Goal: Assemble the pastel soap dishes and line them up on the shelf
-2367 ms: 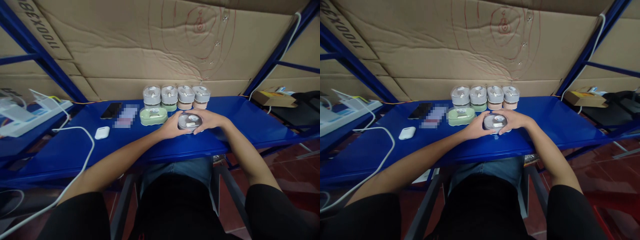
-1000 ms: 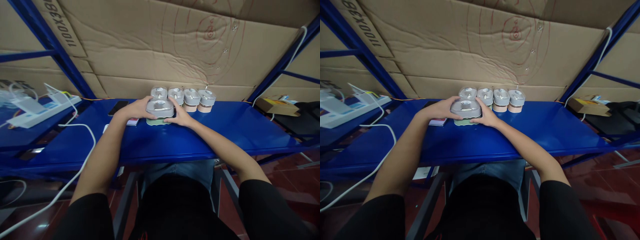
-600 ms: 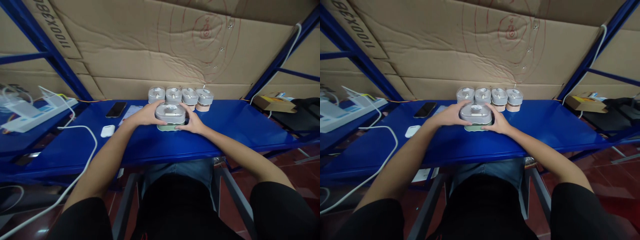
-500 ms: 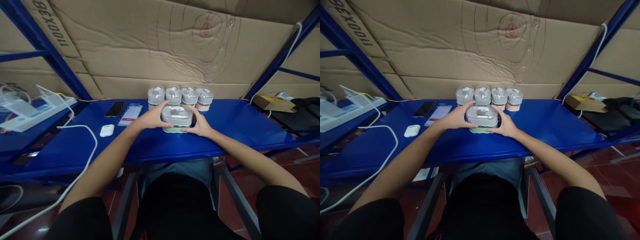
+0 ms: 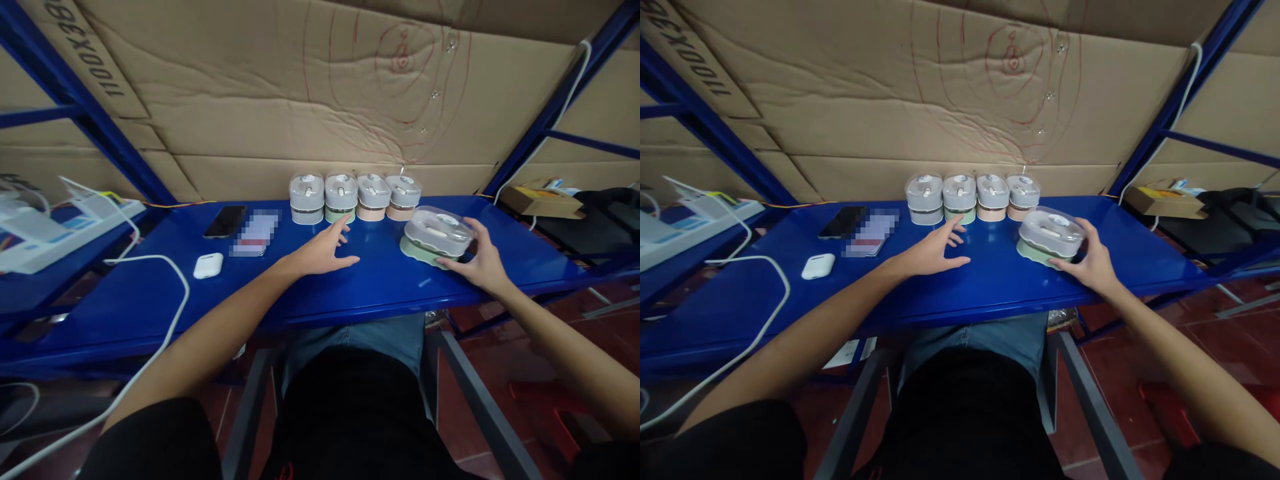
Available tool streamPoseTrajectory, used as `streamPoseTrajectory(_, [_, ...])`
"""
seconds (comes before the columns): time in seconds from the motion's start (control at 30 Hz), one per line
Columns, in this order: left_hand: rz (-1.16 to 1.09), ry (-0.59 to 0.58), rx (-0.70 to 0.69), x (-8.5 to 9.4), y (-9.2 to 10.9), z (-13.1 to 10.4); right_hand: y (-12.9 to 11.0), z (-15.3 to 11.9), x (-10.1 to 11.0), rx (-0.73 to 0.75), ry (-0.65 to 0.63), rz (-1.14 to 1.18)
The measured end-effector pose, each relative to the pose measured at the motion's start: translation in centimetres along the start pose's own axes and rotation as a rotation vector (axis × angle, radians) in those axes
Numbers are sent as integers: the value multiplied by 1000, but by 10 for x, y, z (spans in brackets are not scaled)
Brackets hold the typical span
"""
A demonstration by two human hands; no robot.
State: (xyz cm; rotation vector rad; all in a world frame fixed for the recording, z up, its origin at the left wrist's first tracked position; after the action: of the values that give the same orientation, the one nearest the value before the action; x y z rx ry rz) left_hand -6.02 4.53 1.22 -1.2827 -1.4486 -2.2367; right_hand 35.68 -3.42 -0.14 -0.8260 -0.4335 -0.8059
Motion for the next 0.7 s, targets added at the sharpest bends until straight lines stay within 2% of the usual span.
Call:
streamPoseTrajectory(0.13, [40, -11, 0, -1, 1, 0, 47, 12, 26, -115, 106, -121])
streamPoseTrajectory(0.27, [59, -14, -4, -2, -1, 1, 81, 40, 32, -197, 168, -227])
streamPoseTrajectory(0.43, [56, -6, -26, -4, -6, 4, 96, 87, 8, -247, 168, -284])
streamPoseTrajectory(0.57, [55, -16, -13, -4, -8, 4, 92, 118, -21, -350, 142, -325])
streamPoseTrajectory(0.7, [55, -20, -5, -3, -7, 4, 82, 136, -46, -388, 134, -323])
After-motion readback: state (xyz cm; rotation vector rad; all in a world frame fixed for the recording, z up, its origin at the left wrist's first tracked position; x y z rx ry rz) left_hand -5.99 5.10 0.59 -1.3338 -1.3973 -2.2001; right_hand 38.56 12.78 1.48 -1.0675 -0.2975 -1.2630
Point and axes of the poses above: each hand's wrist, its own z-axis towards the middle knuckle, its own x-axis out of the back of the hand, y = z × x, the point moved 2 cm from there along z, towards the middle knuckle, and after that the axes turned 8 degrees about x, right-handed, at the moved point
